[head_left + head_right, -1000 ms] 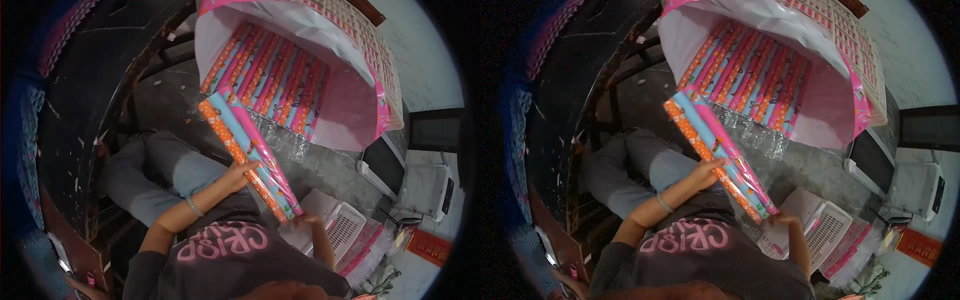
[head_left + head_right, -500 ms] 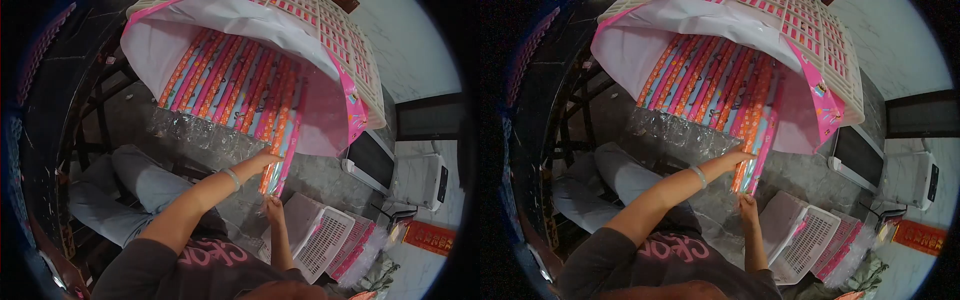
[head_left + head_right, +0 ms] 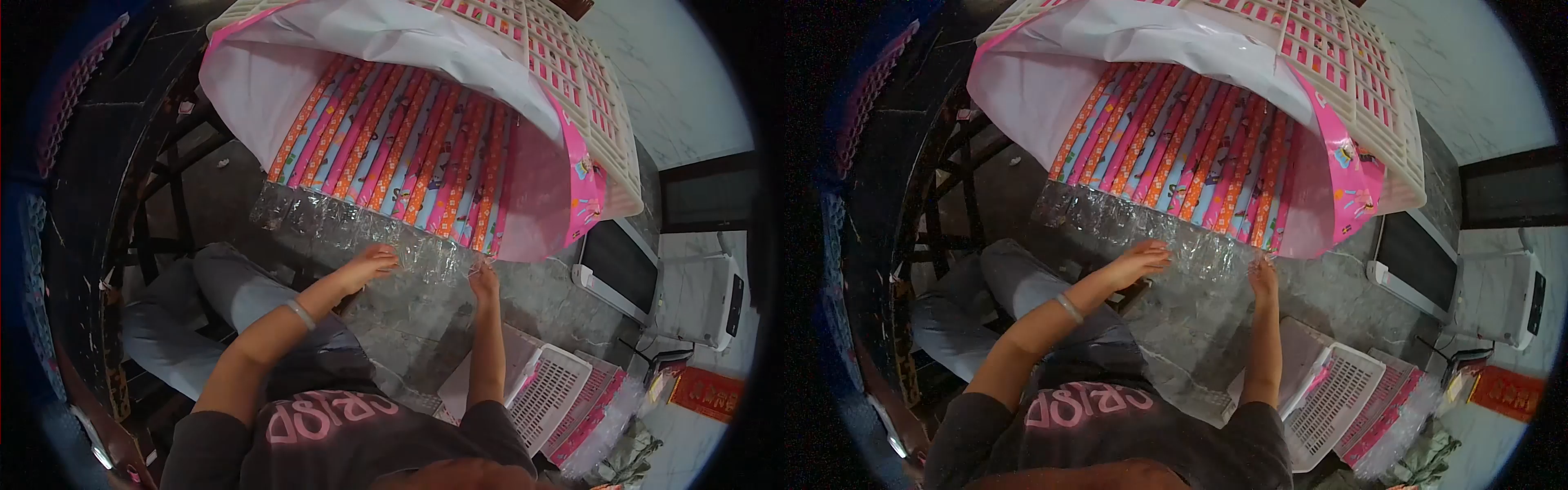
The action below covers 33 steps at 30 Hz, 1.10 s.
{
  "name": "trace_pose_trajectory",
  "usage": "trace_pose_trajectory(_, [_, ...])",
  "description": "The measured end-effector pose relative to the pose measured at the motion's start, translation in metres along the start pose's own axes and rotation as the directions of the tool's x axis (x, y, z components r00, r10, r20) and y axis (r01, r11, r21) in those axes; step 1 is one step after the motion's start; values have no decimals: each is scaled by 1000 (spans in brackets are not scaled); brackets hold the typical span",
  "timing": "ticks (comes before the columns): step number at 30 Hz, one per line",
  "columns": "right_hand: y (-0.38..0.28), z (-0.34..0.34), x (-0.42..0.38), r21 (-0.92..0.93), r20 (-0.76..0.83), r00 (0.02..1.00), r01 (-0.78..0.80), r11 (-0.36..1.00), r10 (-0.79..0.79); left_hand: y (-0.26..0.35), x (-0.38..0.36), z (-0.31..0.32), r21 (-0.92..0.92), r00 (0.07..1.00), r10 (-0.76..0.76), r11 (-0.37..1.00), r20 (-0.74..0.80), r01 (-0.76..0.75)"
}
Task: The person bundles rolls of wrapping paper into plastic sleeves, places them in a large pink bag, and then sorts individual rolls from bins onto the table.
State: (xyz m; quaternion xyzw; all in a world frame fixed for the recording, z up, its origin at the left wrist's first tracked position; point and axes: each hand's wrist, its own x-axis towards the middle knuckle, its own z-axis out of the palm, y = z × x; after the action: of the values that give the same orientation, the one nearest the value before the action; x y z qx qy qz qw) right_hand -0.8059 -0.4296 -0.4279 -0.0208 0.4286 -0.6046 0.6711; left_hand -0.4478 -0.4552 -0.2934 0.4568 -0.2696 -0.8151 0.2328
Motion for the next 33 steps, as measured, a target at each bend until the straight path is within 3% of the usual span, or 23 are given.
trace_pose_trajectory(3, [8, -18, -9, -125, -17, 999, -35, 992, 33, -20, -30, -35, -53, 998, -14, 999, -61, 11])
trace_pose_trajectory(7, [0, 22, -39, -73, -152, 986, -75, 995, 63, -38, -66, -65, -146, 996, -31, 989, -78, 19])
trace_pose_trajectory(9, [-16, 23, -44, -170, -375, 926, -101, 980, 30, -30, -89, -71, -201, 989, -9, 979, -150, -21])
trace_pose_trajectory(10, [-22, 11, -40, -622, -346, 904, -22, 783, -250, -28, -97, -75, -190, 989, -11, 982, -145, -17])
trace_pose_trajectory(11, [-21, 0, -37, -615, -347, 903, -15, 788, -253, -26, -103, -81, -173, 985, 52, 982, -165, -81])
trace_pose_trajectory(12, [-29, 41, -54, -948, -43, 717, 191, 256, -696, -22, -107, -87, -158, 976, 117, 976, -186, -148])
trace_pose_trajectory(13, [-32, 82, -70, -902, 429, 427, 156, -403, -796, -13, -110, -92, -155, 975, 118, 977, -186, -148])
trace_pose_trajectory(14, [-27, 110, -67, -951, 229, 601, 308, -43, -766, -2, -112, -95, -41, 948, 222, 971, -227, -237])
trace_pose_trajectory(16, [-5, 142, -28, -843, 354, 660, 532, 80, -663, 21, -110, -104, 158, 895, 370, 927, -251, -339])
trace_pose_trajectory(17, [-2, 165, -12, -819, 546, 548, 509, -266, -633, 28, -105, -108, 164, 895, 373, 926, -244, -341])
trace_pose_trajectory(18, [-8, 189, 4, -694, 719, 446, 429, -578, -532, 35, -99, -112, 293, 866, 445, 880, -229, -374])
trace_pose_trajectory(19, [-26, 216, 18, -773, 514, 760, 210, -599, -397, 43, -92, -119, 419, 831, 517, 814, -206, -402])
trace_pose_trajectory(20, [-40, 237, 31, -758, 196, 950, -10, -652, -242, 42, -77, -133, 536, 806, 546, 762, -228, -364])
trace_pose_trajectory(21, [-46, 226, 60, -759, 208, 948, 2, -651, -239, 43, -64, -141, 541, 798, 555, 756, -234, -367])
trace_pose_trajectory(22, [-51, 199, 100, -714, 462, 800, 79, -696, -383, 49, -49, -147, 779, 716, 685, 521, -139, -347])
trace_pose_trajectory(23, [-54, 185, 124, -651, 666, 569, 127, -749, -482, 57, -37, -149, 932, 640, 768, 235, -4, -276])
trace_pose_trajectory(24, [-60, 190, 128, -645, 675, 560, 132, -752, -481, 65, -25, -149, 932, 630, 776, 233, -6, -278])
trace_pose_trajectory(26, [-76, 204, 131, -725, 461, 784, 63, -686, -416, 81, 2, -145, 990, 642, 764, 34, 61, -135])
trace_pose_trajectory(27, [-79, 203, 138, -715, 473, 779, 66, -696, -411, 85, 15, -143, 990, 632, 773, 42, 55, -138])
trace_pose_trajectory(29, [-78, 195, 152, -636, 477, 776, -19, -771, -412, 88, 37, -142, 983, 674, 731, -177, 101, 45])
trace_pose_trajectory(33, [-72, 194, 156, -657, 518, 716, -17, -753, -468, 84, 64, -142, 971, 721, 691, -206, 54, 125])
